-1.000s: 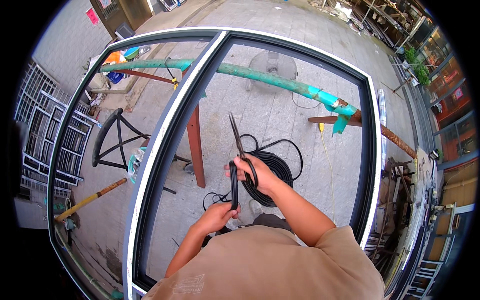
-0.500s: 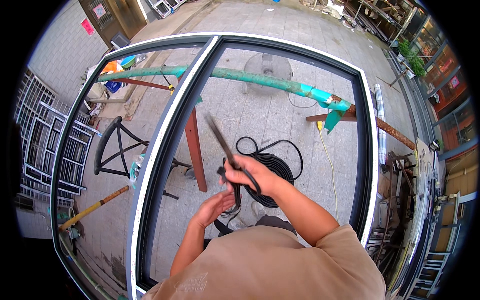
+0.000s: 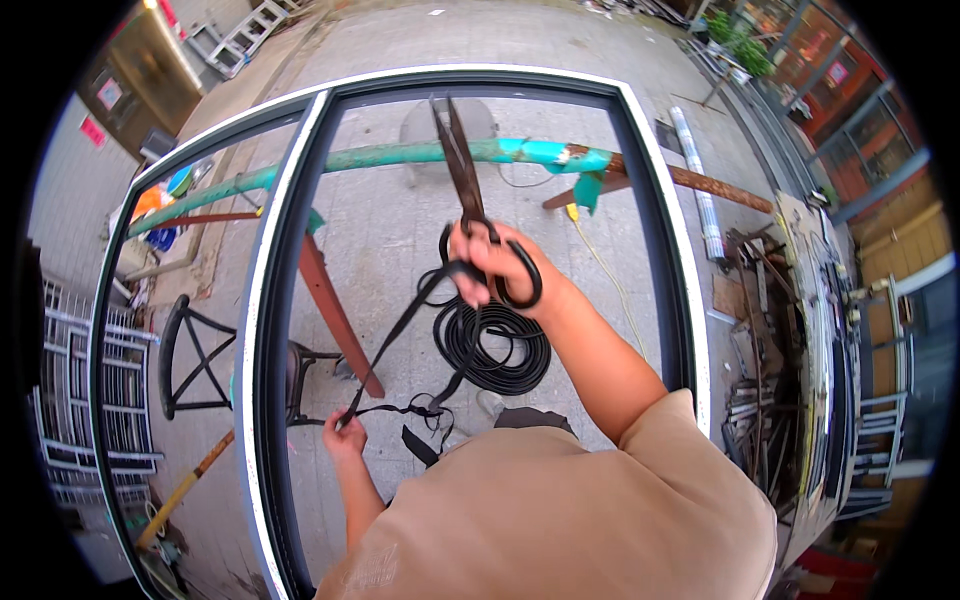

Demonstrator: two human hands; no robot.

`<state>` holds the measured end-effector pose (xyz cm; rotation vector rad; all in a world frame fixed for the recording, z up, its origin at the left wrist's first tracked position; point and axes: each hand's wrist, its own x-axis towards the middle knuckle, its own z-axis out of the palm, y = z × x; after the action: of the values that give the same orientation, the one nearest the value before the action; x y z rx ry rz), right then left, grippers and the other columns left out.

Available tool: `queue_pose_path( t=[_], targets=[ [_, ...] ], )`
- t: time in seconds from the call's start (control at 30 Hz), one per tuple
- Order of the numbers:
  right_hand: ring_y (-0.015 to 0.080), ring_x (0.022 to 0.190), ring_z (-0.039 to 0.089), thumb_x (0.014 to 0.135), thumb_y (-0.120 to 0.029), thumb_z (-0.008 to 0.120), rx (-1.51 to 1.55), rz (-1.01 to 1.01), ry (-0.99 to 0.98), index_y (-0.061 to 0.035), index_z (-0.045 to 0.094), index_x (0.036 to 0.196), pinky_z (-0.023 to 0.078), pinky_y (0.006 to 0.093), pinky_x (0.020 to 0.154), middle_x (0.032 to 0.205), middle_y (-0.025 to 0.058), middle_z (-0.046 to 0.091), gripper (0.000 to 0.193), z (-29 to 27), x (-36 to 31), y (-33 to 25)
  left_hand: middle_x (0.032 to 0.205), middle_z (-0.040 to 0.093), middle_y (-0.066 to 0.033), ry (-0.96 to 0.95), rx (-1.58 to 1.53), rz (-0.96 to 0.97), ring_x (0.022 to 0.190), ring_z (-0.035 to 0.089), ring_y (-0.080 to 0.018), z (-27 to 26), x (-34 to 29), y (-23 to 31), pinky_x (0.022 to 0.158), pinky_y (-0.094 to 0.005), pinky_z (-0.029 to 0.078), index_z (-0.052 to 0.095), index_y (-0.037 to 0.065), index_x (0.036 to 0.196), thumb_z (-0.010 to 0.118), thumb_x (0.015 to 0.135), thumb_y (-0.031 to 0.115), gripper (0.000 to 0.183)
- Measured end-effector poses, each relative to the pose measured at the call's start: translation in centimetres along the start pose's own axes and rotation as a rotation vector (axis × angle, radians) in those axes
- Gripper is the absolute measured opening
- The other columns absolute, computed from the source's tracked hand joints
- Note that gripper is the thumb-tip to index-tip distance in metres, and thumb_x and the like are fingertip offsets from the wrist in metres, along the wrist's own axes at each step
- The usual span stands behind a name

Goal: The person uses shears to cut lengths of rubber seal from a coil and installs them into the frame of a window.

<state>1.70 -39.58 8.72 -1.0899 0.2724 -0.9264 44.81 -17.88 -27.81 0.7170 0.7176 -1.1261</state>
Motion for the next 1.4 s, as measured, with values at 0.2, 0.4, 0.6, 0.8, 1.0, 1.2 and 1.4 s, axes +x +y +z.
queue_pose_path(
  t=[0.2, 0.4, 0.6, 0.8, 1.0, 1.2, 1.4],
  targets=[
    [0.0133, 0.058, 0.052, 0.105, -0.041, 0.071, 0.081, -0.224, 0.761, -0.0111, 0.058, 0.093, 0.045, 0.0307, 0.058, 0.071, 0.0036, 0.059, 0.034, -6.0, 0.3, -2.4, 0.092, 0.069, -0.0128, 0.235, -0.132, 0.123, 0.090, 0.073, -0.0268, -7.2, -0.4, 6.4, 0.093, -0.0413, 0.066, 0.062, -0.007, 0.100, 0.063, 0.081, -0.009, 0.019],
    [0.0115, 0.061, 0.052, 0.104, -0.029, 0.074, -0.113, -0.388, 1.003, -0.0105, 0.061, 0.102, 0.043, 0.0272, 0.054, 0.076, 0.0009, 0.055, 0.022, -10.1, 1.1, -3.7, 0.080, 0.064, -0.0097, 0.275, -0.245, 0.338, 0.075, 0.066, -0.0222, -17.6, -0.1, 14.4, 0.088, -0.0407, 0.063, 0.059, 0.002, 0.084, 0.055, 0.088, -0.001, 0.007],
    [0.0108, 0.070, 0.061, 0.105, -0.033, 0.073, -0.670, -0.302, 1.044, -0.0059, 0.066, 0.092, 0.049, 0.0258, 0.063, 0.079, 0.0022, 0.064, 0.031, -16.7, -2.1, -4.1, 0.080, 0.052, -0.0015, -0.012, -0.046, 0.473, 0.068, 0.050, -0.0162, -10.4, -7.8, 10.3, 0.075, -0.0335, 0.051, 0.056, 0.006, 0.093, 0.048, 0.112, 0.011, 0.022],
    [0.0184, 0.092, 0.072, 0.105, -0.049, 0.071, -1.112, 0.045, 0.784, 0.0015, 0.069, 0.104, 0.056, 0.0324, 0.089, 0.096, 0.0126, 0.076, 0.050, -16.8, -2.7, 7.8, 0.098, 0.064, -0.0009, -0.210, 0.419, 0.377, 0.085, 0.063, -0.0186, -3.8, -14.6, -0.1, 0.096, -0.0445, 0.056, 0.063, 0.010, 0.130, 0.056, 0.114, 0.027, 0.024],
    [0.0250, 0.097, 0.077, 0.108, -0.061, 0.056, -0.531, 0.750, 0.301, 0.0079, 0.059, 0.122, 0.062, 0.0348, 0.087, 0.113, 0.0225, 0.077, 0.071, -3.6, -4.0, 19.1, 0.100, 0.067, -0.0025, -0.385, 0.815, 0.280, 0.091, 0.068, -0.0158, 1.1, -16.6, -9.9, 0.092, -0.0347, 0.057, 0.064, 0.007, 0.127, 0.053, 0.115, 0.023, 0.022],
    [0.0302, 0.113, 0.074, 0.104, -0.058, 0.066, -0.258, 0.953, 0.160, 0.0101, 0.057, 0.127, 0.060, 0.0396, 0.100, 0.124, 0.0247, 0.072, 0.073, 2.5, -4.8, 23.6, 0.104, 0.071, -0.0048, -0.696, 1.302, 0.153, 0.095, 0.069, -0.0137, 4.1, -19.1, -14.4, 0.091, -0.0312, 0.055, 0.066, 0.001, 0.128, 0.056, 0.113, 0.015, 0.022],
    [0.0196, 0.092, 0.074, 0.105, -0.037, 0.071, -0.177, 0.813, 0.325, 0.0015, 0.065, 0.114, 0.060, 0.0332, 0.083, 0.114, 0.0167, 0.075, 0.040, 1.6, -1.2, 20.4, 0.110, 0.074, -0.0073, -0.989, 1.617, 0.137, 0.101, 0.069, -0.0137, 5.2, -20.1, -15.0, 0.092, -0.0315, 0.056, 0.068, 0.000, 0.131, 0.064, 0.109, 0.012, 0.026]
  ],
)
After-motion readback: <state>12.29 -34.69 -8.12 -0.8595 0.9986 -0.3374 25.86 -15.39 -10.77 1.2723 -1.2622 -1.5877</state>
